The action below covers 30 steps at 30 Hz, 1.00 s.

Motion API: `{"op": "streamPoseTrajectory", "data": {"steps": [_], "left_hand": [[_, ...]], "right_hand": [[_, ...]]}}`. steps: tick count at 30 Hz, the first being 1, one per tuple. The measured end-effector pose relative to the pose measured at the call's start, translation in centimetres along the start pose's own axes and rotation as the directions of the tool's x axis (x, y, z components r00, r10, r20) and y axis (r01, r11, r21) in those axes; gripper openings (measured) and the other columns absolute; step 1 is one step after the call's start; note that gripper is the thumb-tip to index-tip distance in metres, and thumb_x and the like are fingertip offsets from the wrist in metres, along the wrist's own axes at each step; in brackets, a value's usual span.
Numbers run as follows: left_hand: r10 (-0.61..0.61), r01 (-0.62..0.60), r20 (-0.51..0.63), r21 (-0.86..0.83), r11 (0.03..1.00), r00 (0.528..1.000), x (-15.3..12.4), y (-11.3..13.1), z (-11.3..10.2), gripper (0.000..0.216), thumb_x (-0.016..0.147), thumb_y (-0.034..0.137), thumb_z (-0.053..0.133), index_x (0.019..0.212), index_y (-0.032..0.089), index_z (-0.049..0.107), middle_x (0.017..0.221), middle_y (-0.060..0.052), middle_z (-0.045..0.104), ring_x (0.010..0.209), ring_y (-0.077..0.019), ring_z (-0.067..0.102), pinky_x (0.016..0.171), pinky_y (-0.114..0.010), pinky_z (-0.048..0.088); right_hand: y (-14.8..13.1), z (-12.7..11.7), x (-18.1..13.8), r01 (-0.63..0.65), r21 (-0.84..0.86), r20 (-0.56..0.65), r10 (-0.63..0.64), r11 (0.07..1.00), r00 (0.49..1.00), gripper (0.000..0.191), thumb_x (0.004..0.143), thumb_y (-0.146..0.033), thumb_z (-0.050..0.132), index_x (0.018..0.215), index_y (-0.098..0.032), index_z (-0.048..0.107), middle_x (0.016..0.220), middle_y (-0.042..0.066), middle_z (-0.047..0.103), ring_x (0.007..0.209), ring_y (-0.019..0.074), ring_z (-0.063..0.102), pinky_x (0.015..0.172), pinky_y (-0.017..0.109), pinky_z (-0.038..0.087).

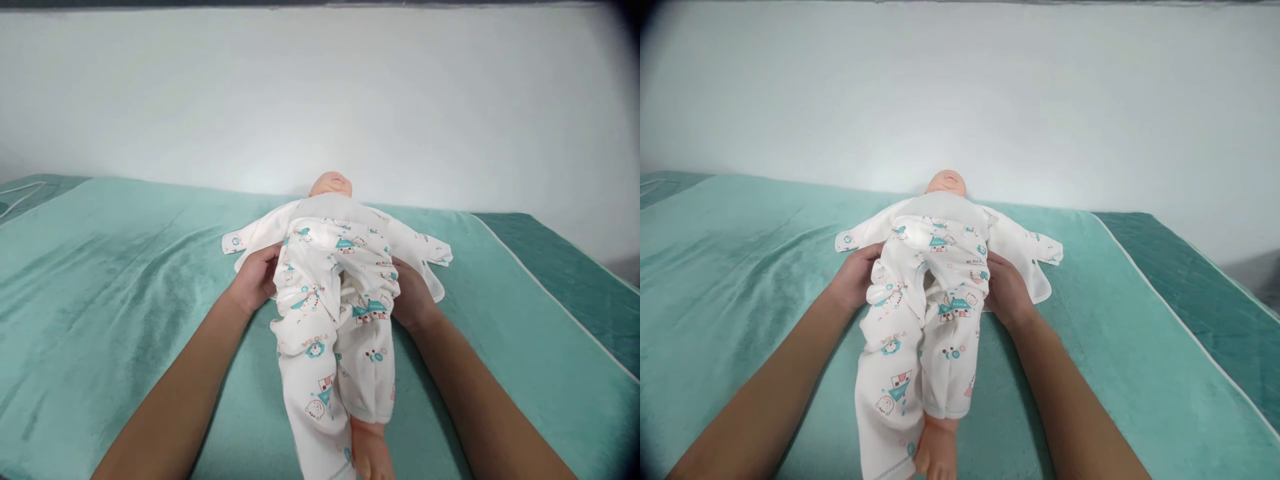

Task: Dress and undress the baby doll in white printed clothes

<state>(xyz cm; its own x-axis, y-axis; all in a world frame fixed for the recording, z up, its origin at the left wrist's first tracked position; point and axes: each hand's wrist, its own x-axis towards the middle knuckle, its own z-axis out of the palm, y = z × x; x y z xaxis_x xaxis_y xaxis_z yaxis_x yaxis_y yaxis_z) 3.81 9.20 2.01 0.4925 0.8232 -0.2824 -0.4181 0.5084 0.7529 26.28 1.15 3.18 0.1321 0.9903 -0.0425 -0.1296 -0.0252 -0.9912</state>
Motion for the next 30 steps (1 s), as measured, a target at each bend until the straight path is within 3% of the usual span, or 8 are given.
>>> {"op": "streamPoseTrajectory", "data": {"steps": [5, 11, 16, 22, 27, 30], "left_hand": [[0.055, -0.070, 0.128, 0.118, 0.991, 0.990, -0.2, 0.1, -0.3, 0.043, 0.069, 0.014, 0.062, 0.111, 0.012, 0.071, 0.099, -0.008, 0.076, 0.093, -0.0267, 0.071, 0.084, -0.035, 0.056], [0.086, -0.109, 0.105, 0.245, 0.963, 0.991, -0.3, -0.4, -0.3, 0.052, 0.068, 0.012, 0.068, 0.119, 0.018, 0.069, 0.104, -0.008, 0.076, 0.093, -0.0262, 0.071, 0.079, -0.035, 0.056], [0.084, -0.111, 0.106, 0.287, 0.952, 0.991, -0.3, -0.5, -0.2, 0.054, 0.069, 0.013, 0.069, 0.121, 0.021, 0.068, 0.104, -0.007, 0.076, 0.092, -0.0263, 0.071, 0.075, -0.034, 0.056], [0.097, -0.112, 0.066, 0.271, 0.956, 0.993, -0.2, -0.5, 0.2, 0.048, 0.067, 0.014, 0.071, 0.114, 0.019, 0.071, 0.101, -0.007, 0.076, 0.094, -0.0273, 0.071, 0.080, -0.037, 0.057], [0.215, -0.210, 0.006, 0.253, 0.944, 0.977, 0.5, -1.1, 0.5, 0.041, 0.066, 0.018, 0.072, 0.107, 0.018, 0.072, 0.099, -0.006, 0.076, 0.094, -0.0266, 0.070, 0.085, -0.038, 0.055], [0.277, -0.261, -0.013, 0.297, 0.919, 0.961, 0.9, -1.5, 0.4, 0.038, 0.066, 0.020, 0.071, 0.104, 0.018, 0.073, 0.098, -0.006, 0.076, 0.091, -0.0258, 0.069, 0.081, -0.037, 0.054]], "right_hand": [[0.8, -0.6, 0.3, 0.004, -0.036, -0.052, -0.006, 0.999, 0.999, 0.031, 0.074, -0.040, 0.071, 0.101, -0.025, 0.073, 0.100, 0.006, 0.076, 0.101, 0.0320, 0.067, 0.089, 0.046, 0.053], [1.3, -0.8, 0.4, 0.079, -0.398, -0.168, -0.158, 0.914, 0.973, 0.038, 0.070, -0.036, 0.075, 0.103, -0.022, 0.065, 0.106, 0.007, 0.073, 0.096, 0.0273, 0.064, 0.084, 0.040, 0.051], [0.9, -0.8, 0.6, 0.160, -0.485, -0.147, -0.261, 0.860, 0.954, 0.027, 0.072, -0.034, 0.069, 0.096, -0.022, 0.069, 0.101, 0.004, 0.073, 0.096, 0.0262, 0.062, 0.086, 0.037, 0.048], [2.1, -2.0, 1.9, 0.131, -0.383, -0.199, -0.220, 0.914, 0.955, 0.023, 0.073, -0.033, 0.065, 0.091, -0.022, 0.073, 0.089, 0.001, 0.074, 0.089, 0.0247, 0.063, 0.078, 0.036, 0.048], [2.1, -1.9, 2.4, 0.105, -0.212, -0.185, -0.145, 0.972, 0.972, 0.020, 0.072, -0.028, 0.067, 0.090, -0.024, 0.075, 0.091, 0.000, 0.075, 0.088, 0.0229, 0.066, 0.079, 0.034, 0.051], [2.0, -1.8, 2.4, 0.108, -0.199, -0.162, -0.142, 0.974, 0.977, 0.019, 0.071, -0.030, 0.068, 0.088, -0.024, 0.075, 0.092, 0.000, 0.076, 0.087, 0.0229, 0.067, 0.079, 0.034, 0.052]]}}
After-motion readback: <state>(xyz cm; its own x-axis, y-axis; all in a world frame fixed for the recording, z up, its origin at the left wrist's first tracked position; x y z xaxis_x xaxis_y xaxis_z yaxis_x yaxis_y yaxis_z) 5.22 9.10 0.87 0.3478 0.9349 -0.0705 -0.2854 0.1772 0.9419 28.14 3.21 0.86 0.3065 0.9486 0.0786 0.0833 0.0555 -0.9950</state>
